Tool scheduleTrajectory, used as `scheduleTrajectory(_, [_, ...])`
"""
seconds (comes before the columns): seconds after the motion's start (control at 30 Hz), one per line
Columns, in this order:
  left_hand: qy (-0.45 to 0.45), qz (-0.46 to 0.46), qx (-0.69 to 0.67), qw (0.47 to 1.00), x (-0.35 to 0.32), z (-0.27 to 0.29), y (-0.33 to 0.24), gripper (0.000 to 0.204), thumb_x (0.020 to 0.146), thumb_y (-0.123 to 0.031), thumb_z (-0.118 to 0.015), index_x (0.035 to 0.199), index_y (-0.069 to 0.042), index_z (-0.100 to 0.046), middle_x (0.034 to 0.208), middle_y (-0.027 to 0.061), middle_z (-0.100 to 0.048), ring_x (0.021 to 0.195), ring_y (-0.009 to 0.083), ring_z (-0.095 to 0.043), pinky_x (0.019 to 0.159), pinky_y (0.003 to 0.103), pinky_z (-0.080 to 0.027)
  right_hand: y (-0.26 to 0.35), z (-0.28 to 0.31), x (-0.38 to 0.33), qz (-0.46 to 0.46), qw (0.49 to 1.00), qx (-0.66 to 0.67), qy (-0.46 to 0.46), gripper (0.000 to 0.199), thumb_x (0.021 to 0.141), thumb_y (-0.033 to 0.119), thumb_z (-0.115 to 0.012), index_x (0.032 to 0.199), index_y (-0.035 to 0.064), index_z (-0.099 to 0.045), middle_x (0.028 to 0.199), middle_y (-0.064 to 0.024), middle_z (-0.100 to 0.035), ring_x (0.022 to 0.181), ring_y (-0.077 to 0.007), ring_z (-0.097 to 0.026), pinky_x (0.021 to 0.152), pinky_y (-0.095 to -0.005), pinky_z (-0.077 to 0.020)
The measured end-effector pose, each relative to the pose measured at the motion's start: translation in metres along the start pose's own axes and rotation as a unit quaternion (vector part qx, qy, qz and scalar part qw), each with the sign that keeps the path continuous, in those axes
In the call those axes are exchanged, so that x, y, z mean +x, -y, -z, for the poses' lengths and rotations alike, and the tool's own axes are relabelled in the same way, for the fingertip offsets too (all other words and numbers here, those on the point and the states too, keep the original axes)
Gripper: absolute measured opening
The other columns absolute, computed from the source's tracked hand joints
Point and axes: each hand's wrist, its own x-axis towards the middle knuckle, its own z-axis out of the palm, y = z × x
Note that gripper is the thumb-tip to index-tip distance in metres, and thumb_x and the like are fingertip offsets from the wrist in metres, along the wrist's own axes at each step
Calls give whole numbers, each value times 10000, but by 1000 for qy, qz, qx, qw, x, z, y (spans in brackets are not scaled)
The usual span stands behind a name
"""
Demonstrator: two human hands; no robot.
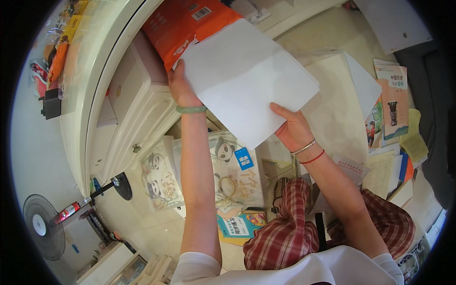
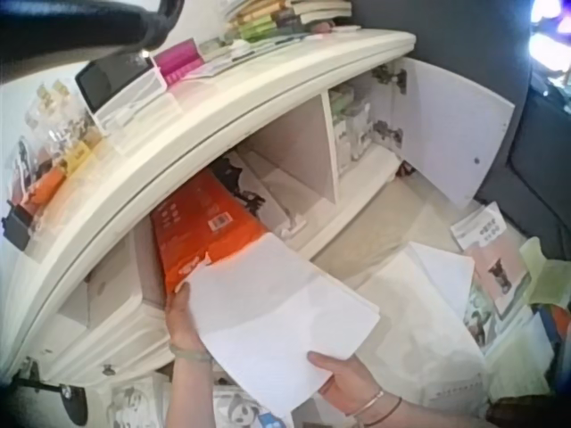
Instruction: The person sits on the floor and organizes a pile of loose papers, notebooks, and stationery. They sort through the items, folding papers and stacking them into neat piles, while also handling a package of highlighters and a small notepad.
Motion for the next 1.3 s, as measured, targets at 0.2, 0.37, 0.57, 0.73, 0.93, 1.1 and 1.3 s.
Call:
scheduleTrajectory(0.2, [98, 0, -46, 994, 6, 9, 4, 385, 913, -69, -477, 1288, -49, -392, 1240, 147, -522, 1082, 316, -558, 909, 481, -492, -2, -5, 0, 14, 1000, -13, 3, 423, 876, 19, -575, 1275, 62, -440, 1194, -62, -553, 1092, -196, -559, 921, -357, -490])
scheduleTrajectory(0.37, [30, 40, -38, 998, -2, 4, 0, 428, 941, -110, -446, 1339, 1, -333, 1285, 168, -492, 1147, 321, -513, 961, 469, -447, -8, -1, 4, 18, 1000, -11, -10, 417, 878, 19, -575, 1272, 63, -446, 1196, -61, -554, 1086, -194, -563, 915, -356, -492])
scheduleTrajectory(0.57, [81, 23, -57, 995, -36, 1, 4, 470, 945, -83, -431, 1392, -67, -286, 1330, 138, -453, 1195, 316, -474, 993, 483, -423, -12, -10, 1, 19, 999, -17, -23, 403, 875, 48, -593, 1256, 53, -463, 1197, -67, -556, 1075, -202, -570, 892, -360, -501])
scheduleTrajectory(0.73, [65, -21, 34, 997, -25, 11, 3, 464, 944, -66, -436, 1385, -133, -307, 1331, 118, -447, 1202, 300, -467, 984, 477, -436, -7, -17, 0, 24, 987, -160, -18, 411, 871, 89, -606, 1252, 44, -459, 1169, -78, -575, 1028, -198, -598, 841, -376, -525])
scheduleTrajectory(0.93, [-1, -4, 12, 1000, -14, 16, 13, 406, 954, -113, -467, 1341, -133, -345, 1305, 111, -469, 1178, 278, -485, 967, 460, -453, 32, -4, 10, -27, 995, -81, 55, 389, 888, 140, -583, 1242, 35, -463, 1149, -81, -587, 1033, -208, -602, 817, -396, -535])
scheduleTrajectory(1.1, [65, 44, -115, 990, -8, 28, 12, 403, 960, -151, -471, 1342, -146, -340, 1295, 119, -478, 1168, 279, -491, 974, 454, -447, 26, -6, 3, 6, 987, -139, 77, 368, 900, 109, -556, 1247, 30, -464, 1145, -80, -589, 1033, -216, -602, 814, -394, -543])
scheduleTrajectory(1.3, [27, -12, -73, 997, -13, 25, 20, 427, 954, -164, -481, 1348, -109, -328, 1289, 126, -483, 1155, 295, -500, 942, 500, -459, 34, -5, 7, 19, 975, -213, 65, 355, 904, 121, -555, 1238, 32, -479, 1137, -85, -593, 1020, -215, -609, 777, -387, -562])
